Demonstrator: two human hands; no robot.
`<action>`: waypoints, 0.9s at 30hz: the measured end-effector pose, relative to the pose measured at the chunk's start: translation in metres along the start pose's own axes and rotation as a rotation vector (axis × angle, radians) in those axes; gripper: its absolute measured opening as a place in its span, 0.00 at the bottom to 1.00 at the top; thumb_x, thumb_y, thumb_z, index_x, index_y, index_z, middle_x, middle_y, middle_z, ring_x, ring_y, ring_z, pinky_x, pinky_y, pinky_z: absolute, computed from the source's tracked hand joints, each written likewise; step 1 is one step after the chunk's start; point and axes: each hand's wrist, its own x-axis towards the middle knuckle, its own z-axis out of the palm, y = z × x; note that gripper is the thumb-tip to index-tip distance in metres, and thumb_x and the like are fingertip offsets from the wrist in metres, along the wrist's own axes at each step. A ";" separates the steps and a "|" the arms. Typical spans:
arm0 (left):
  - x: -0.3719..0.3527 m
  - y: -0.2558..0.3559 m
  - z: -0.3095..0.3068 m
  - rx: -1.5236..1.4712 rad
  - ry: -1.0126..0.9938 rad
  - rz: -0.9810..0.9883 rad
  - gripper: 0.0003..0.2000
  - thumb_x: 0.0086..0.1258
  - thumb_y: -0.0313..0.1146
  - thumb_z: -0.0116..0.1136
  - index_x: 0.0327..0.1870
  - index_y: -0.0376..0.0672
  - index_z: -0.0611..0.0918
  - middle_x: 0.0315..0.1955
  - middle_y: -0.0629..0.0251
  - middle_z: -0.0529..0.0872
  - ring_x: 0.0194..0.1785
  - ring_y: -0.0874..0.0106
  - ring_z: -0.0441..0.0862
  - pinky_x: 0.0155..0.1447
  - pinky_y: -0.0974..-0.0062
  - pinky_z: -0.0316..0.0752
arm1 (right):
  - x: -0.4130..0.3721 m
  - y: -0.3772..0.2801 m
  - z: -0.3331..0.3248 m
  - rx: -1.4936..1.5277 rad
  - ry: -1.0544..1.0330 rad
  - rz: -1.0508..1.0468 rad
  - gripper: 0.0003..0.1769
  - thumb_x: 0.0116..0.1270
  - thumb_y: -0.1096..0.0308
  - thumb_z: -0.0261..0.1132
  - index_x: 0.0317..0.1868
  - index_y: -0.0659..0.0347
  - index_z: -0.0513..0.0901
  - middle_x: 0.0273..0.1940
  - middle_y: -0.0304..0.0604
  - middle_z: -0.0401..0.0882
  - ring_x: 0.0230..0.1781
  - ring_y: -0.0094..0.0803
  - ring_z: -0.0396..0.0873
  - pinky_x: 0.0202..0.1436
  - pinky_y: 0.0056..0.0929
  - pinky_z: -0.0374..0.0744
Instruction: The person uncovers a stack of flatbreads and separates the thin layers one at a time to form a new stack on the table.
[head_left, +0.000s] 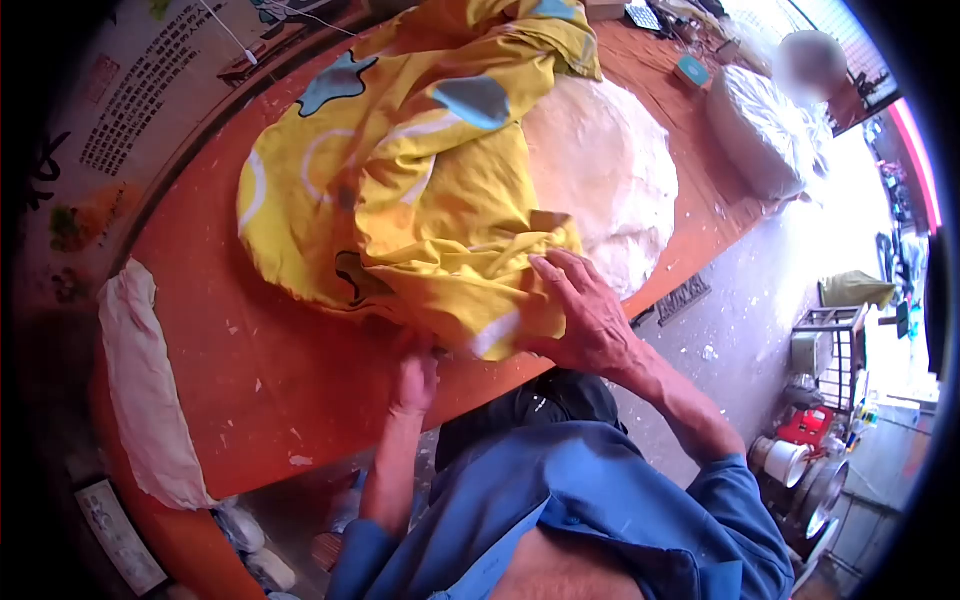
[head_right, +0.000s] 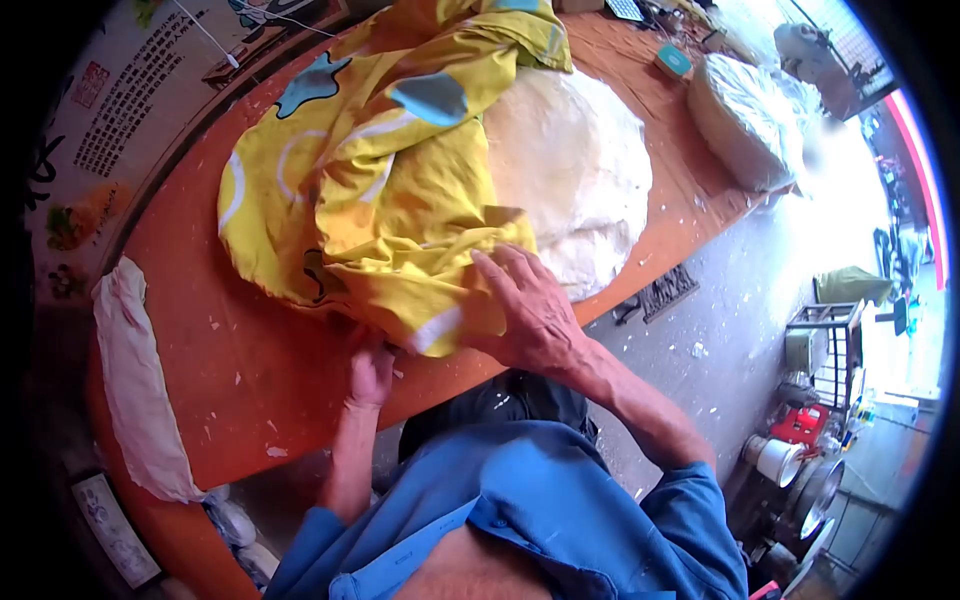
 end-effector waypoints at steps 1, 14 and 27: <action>0.001 -0.007 0.001 0.103 0.004 -0.058 0.20 0.73 0.41 0.58 0.62 0.42 0.76 0.49 0.66 0.82 0.46 0.75 0.80 0.46 0.76 0.77 | -0.001 -0.001 -0.004 -0.007 -0.057 0.113 0.63 0.46 0.51 0.81 0.77 0.57 0.52 0.73 0.61 0.58 0.69 0.63 0.64 0.69 0.51 0.70; -0.006 0.062 0.076 1.173 0.123 0.597 0.07 0.70 0.25 0.57 0.44 0.34 0.82 0.43 0.55 0.85 0.44 0.64 0.84 0.50 0.70 0.79 | 0.148 0.045 0.076 0.539 -0.450 -0.063 0.27 0.50 0.67 0.73 0.54 0.57 0.82 0.43 0.56 0.85 0.45 0.48 0.84 0.46 0.38 0.81; -0.005 0.002 0.089 0.684 0.595 0.243 0.07 0.72 0.26 0.57 0.45 0.32 0.80 0.38 0.60 0.86 0.41 0.74 0.83 0.48 0.77 0.79 | 0.397 0.288 -0.340 0.506 0.433 0.015 0.24 0.61 0.67 0.69 0.59 0.59 0.80 0.50 0.39 0.84 0.47 0.31 0.82 0.51 0.30 0.80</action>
